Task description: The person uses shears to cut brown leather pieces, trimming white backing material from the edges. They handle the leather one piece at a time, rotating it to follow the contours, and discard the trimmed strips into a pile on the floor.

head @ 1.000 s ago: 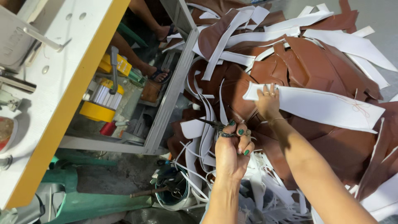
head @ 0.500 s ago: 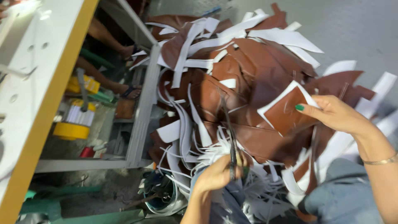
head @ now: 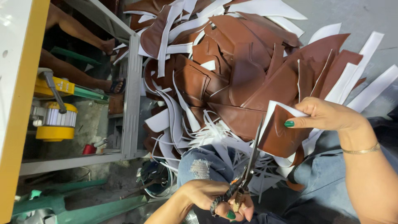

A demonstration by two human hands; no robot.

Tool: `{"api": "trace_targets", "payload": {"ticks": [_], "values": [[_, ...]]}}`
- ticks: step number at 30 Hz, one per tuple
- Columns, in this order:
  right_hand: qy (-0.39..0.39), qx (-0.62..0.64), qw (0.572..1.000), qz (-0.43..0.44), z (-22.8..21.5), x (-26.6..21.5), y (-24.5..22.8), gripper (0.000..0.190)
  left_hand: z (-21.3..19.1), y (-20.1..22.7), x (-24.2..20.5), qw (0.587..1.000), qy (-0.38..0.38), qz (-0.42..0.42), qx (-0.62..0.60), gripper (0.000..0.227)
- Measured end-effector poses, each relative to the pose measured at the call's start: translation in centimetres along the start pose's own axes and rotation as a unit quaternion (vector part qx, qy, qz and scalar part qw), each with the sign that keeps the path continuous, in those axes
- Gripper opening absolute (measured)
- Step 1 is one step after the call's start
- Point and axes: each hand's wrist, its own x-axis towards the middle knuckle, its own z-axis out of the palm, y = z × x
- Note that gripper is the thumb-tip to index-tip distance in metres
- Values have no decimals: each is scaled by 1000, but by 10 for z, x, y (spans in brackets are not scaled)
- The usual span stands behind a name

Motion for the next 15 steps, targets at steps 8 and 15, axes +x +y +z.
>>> {"api": "trace_targets", "payload": {"ticks": [8, 15], "values": [[-11, 24, 1000, -9, 3, 0, -8, 34, -8, -1, 2, 996, -46, 19, -70, 41], [-25, 11, 1000, -4, 6, 7, -12, 34, -4, -3, -9, 994, -48, -19, -96, 41]]}}
